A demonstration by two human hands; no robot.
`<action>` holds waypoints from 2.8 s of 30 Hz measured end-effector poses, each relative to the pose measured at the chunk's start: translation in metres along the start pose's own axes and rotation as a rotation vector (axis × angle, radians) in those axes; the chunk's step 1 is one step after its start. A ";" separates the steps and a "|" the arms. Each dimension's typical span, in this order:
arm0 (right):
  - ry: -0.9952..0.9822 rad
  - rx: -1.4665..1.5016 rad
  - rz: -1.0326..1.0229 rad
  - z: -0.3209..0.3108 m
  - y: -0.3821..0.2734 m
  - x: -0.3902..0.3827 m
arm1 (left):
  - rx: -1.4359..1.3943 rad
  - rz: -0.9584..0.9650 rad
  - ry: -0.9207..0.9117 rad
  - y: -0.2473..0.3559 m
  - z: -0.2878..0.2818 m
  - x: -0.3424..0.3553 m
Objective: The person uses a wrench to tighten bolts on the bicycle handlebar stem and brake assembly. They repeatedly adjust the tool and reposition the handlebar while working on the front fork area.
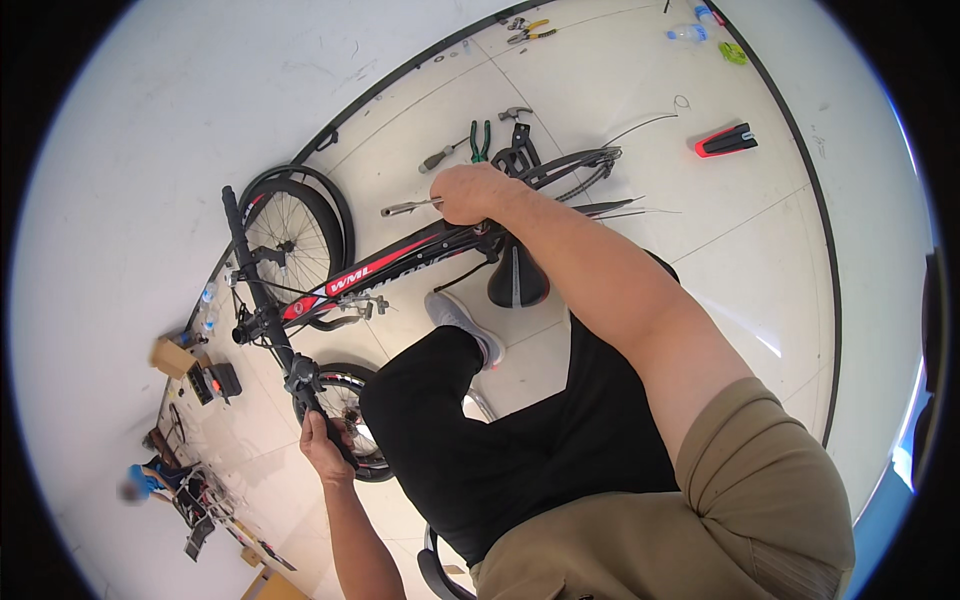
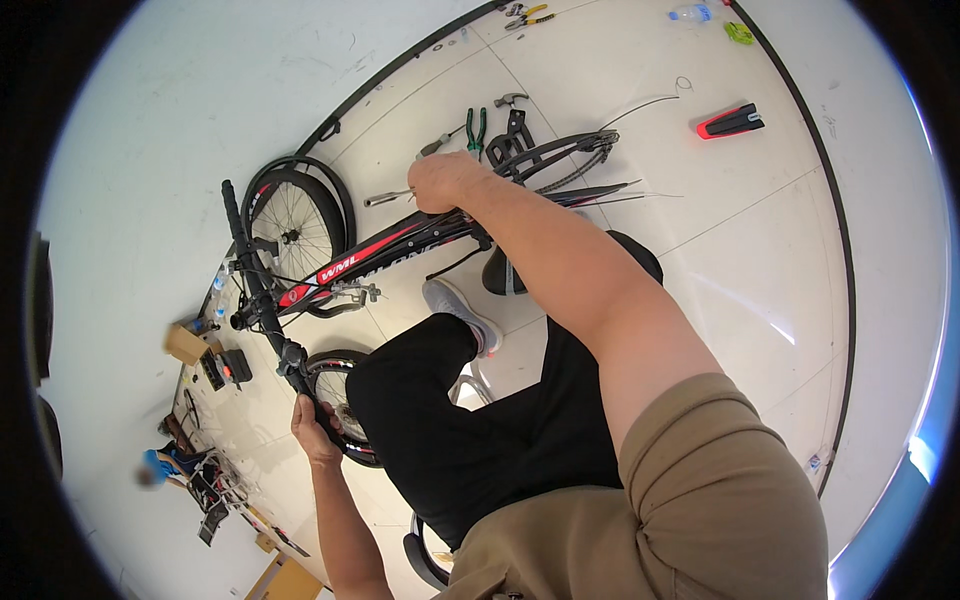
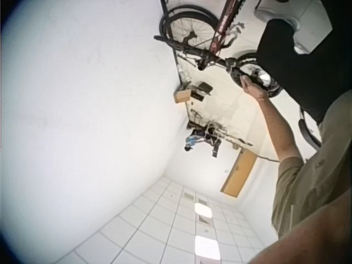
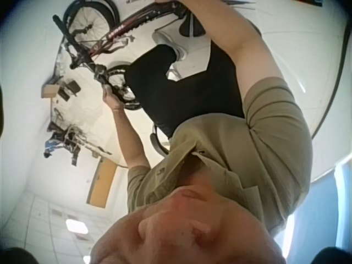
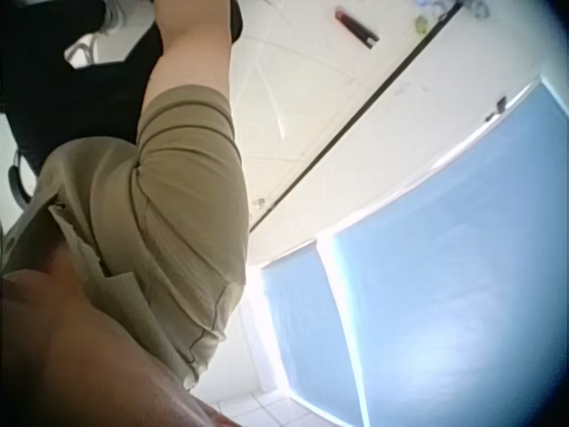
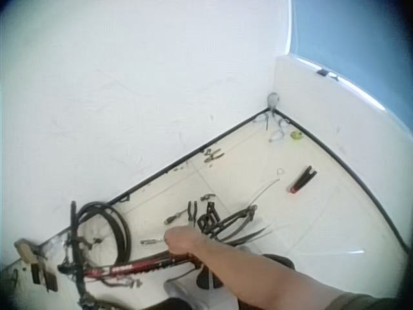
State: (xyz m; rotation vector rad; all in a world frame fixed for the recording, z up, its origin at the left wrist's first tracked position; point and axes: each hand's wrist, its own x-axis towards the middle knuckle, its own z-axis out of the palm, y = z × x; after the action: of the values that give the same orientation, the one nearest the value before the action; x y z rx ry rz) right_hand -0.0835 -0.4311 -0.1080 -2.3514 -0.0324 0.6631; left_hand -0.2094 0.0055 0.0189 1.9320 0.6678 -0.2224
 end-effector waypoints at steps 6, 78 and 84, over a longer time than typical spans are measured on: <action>-0.003 0.035 -0.015 -0.003 0.002 -0.006 | 0.004 0.010 -0.013 -0.003 0.001 -0.001; 0.590 0.101 0.145 0.044 -0.007 -0.003 | 0.360 0.081 0.036 0.006 0.002 0.014; 0.559 0.080 0.135 0.044 -0.010 -0.003 | 0.478 0.120 0.055 0.001 -0.003 0.016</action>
State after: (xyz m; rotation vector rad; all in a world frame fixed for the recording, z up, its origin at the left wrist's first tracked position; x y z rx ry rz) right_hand -0.1058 -0.3968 -0.1282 -2.3936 0.3952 0.0469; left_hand -0.1957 0.0138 0.0140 2.4348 0.5660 -0.2725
